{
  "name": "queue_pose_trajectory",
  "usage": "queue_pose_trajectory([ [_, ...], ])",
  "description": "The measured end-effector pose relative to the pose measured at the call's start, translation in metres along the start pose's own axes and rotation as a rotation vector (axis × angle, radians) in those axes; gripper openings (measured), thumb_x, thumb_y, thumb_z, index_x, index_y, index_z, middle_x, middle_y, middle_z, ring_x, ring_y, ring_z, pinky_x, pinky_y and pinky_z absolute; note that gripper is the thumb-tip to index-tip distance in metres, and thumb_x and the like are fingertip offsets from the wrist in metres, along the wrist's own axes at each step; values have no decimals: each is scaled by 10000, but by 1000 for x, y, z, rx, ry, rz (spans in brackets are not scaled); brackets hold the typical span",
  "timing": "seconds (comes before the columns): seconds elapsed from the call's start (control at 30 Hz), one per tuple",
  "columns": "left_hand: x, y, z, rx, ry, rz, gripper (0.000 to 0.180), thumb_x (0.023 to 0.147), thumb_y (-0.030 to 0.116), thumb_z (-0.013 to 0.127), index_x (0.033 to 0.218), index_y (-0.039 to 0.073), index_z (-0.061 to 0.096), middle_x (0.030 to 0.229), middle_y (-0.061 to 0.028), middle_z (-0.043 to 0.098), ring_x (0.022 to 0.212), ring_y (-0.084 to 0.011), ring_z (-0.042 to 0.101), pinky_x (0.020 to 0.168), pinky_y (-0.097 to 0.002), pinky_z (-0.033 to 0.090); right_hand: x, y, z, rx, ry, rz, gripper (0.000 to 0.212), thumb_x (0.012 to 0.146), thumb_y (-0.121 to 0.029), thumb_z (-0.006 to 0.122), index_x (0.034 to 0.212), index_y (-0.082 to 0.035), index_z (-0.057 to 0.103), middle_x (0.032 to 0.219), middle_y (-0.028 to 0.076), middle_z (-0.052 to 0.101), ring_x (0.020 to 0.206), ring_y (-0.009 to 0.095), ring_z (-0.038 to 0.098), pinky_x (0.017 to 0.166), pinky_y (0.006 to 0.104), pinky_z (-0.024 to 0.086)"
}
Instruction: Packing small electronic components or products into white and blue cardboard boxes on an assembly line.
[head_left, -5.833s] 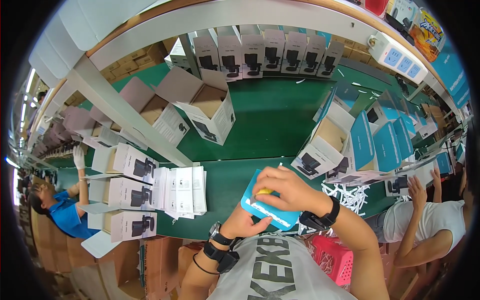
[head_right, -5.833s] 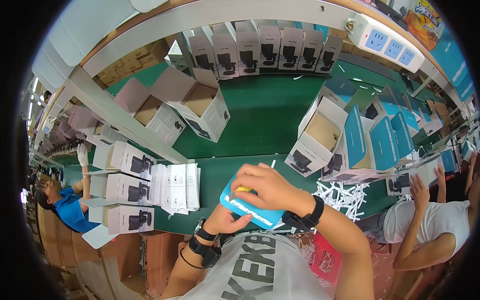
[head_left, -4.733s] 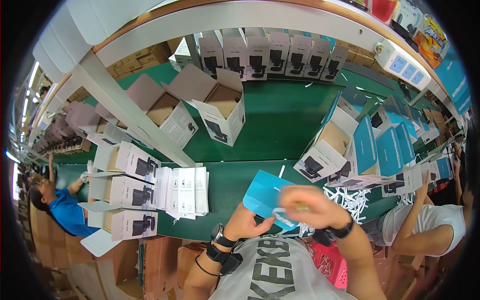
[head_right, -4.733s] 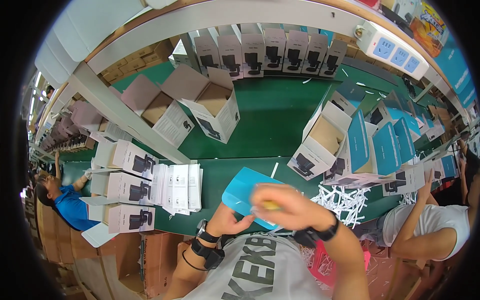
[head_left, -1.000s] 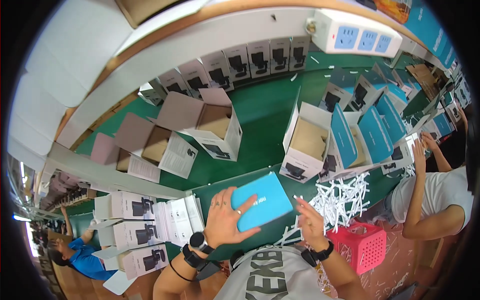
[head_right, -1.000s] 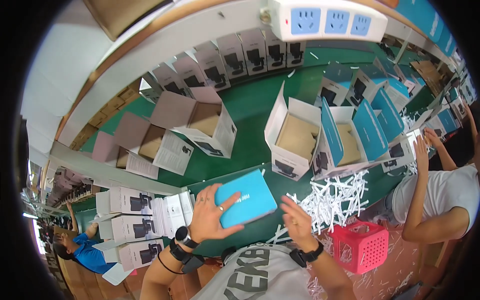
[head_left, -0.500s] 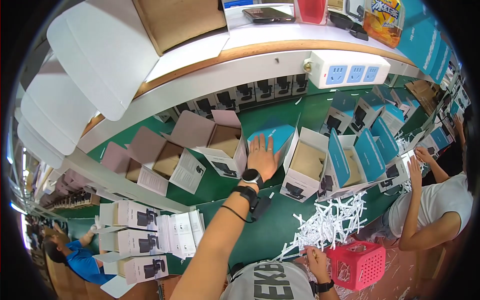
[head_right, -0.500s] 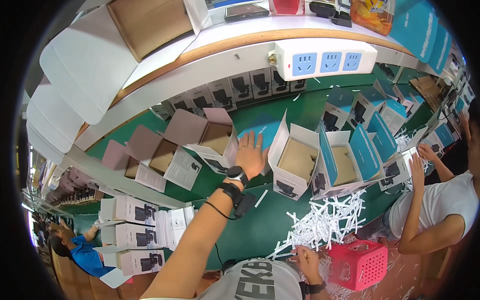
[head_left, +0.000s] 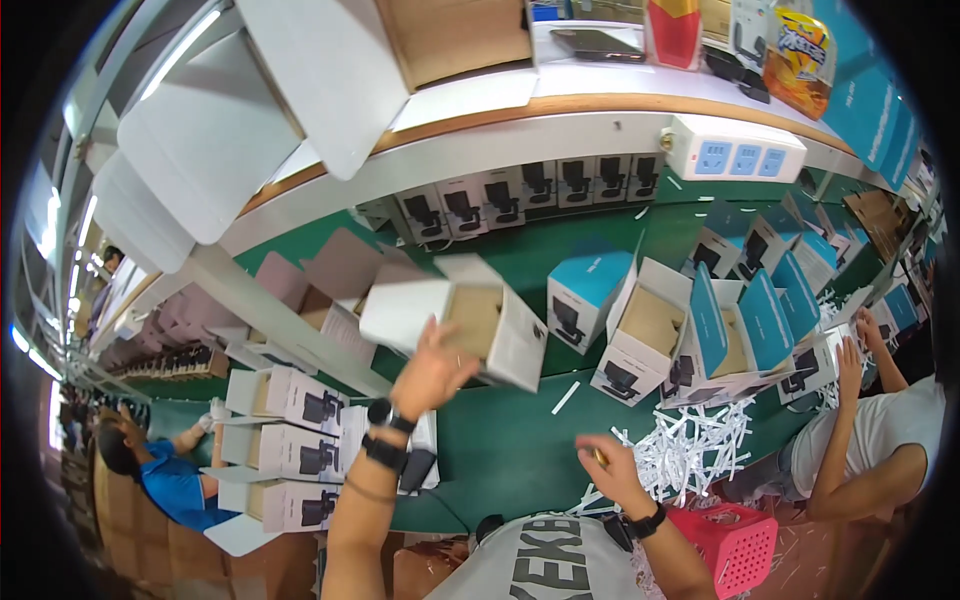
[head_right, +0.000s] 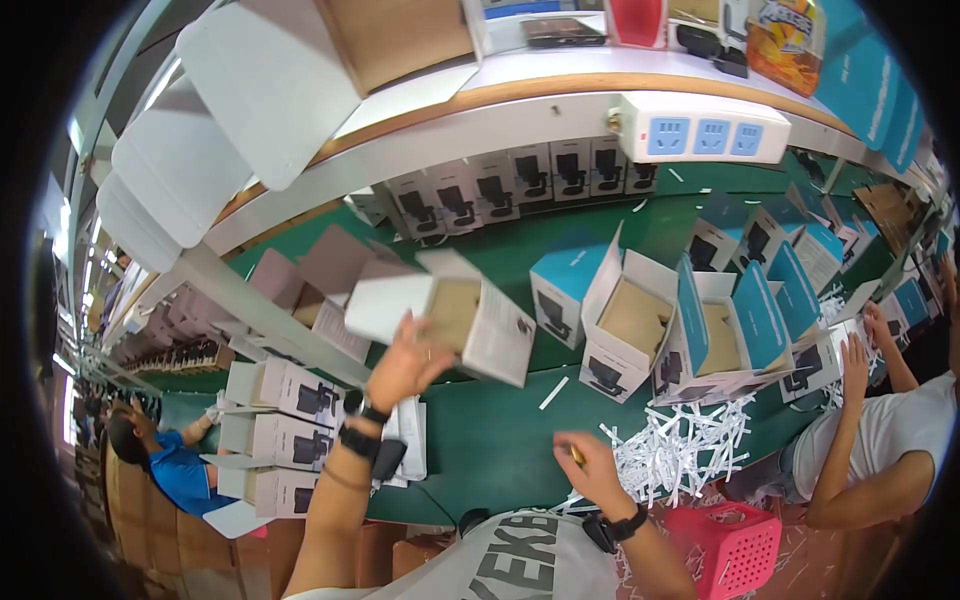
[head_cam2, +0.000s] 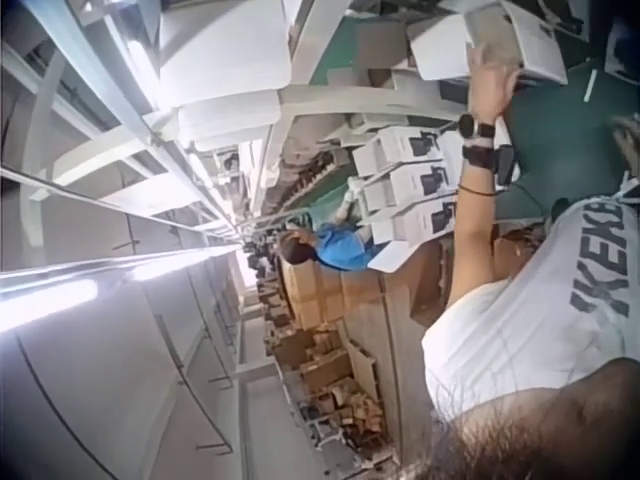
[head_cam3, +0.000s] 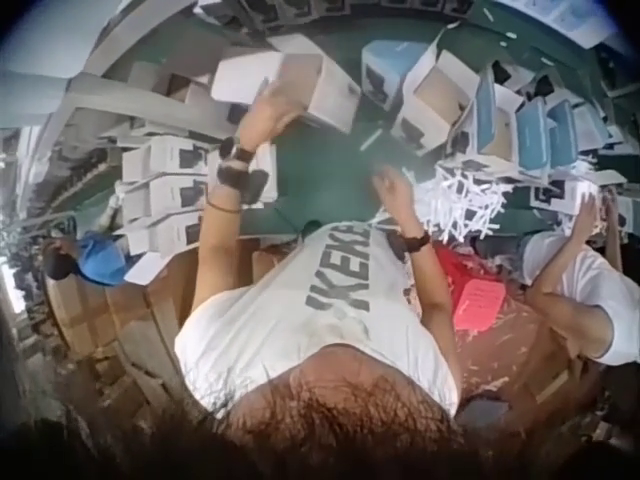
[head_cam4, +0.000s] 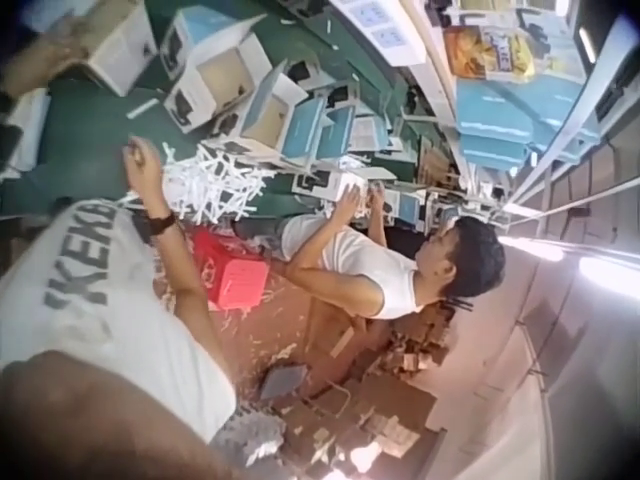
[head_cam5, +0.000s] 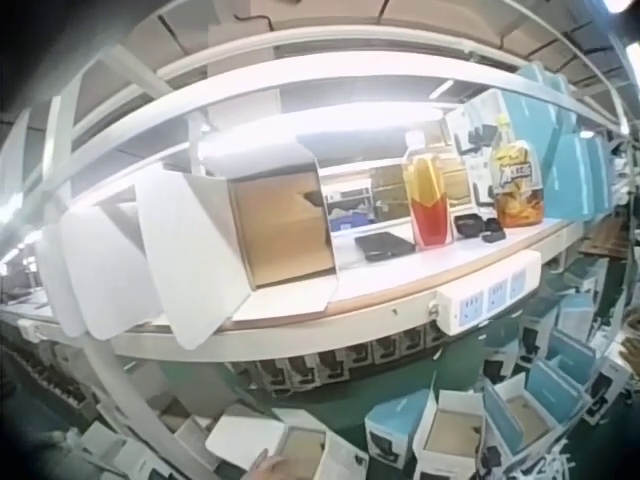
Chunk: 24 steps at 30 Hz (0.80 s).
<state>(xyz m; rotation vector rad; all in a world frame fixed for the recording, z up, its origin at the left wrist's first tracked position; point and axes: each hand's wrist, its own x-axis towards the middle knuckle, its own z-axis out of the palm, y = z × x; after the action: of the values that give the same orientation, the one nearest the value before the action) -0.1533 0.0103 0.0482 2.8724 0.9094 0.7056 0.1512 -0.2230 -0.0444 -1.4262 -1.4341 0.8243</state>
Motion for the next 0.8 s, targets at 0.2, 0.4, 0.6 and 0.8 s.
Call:
queue_pose_trajectory([
  [0.2, -99, 110, -54, -145, -248, -73, 144, 838, 202, 853, 886, 90, 776, 1025, -68, 733, 1359, -357, 535, 1233, -668, 270, 87, -59, 50, -25, 169, -283, 549, 814, -149, 823, 1310, -18, 631, 1277, 173, 647, 1126, 331, 646, 990, 383, 507],
  [0.4, -156, 131, -42, -198, 301, -570, 190, 874, 134, 790, 1048, 65, 758, 1175, -136, 689, 1296, -381, 570, 1116, -532, 448, 101, -63, 43, -131, -49, -220, 409, 866, -144, 723, 1247, -11, 657, 1227, 225, 672, 1095, 383, 689, 978, 399, 531],
  [0.6, -250, 47, 52, 163, 272, -1092, 329, 926, 221, 707, 1193, 28, 725, 1165, -186, 664, 1143, -407, 624, 954, -491, 526, 72, -63, -2, -221, 100, 182, 227, 930, -188, 713, 1008, 24, 738, 740, 157, 716, 645, 227, 685, 637, 351, 530],
  [0.8, -247, 11, 87, 340, -108, -1305, 431, 924, 304, 674, 1194, -31, 696, 1043, -223, 671, 960, -438, 692, 776, -524, 565, 30, -74, -15, -253, 46, 230, 283, 967, -245, 728, 969, 37, 734, 662, 104, 663, 596, 128, 594, 562, 325, 466],
])
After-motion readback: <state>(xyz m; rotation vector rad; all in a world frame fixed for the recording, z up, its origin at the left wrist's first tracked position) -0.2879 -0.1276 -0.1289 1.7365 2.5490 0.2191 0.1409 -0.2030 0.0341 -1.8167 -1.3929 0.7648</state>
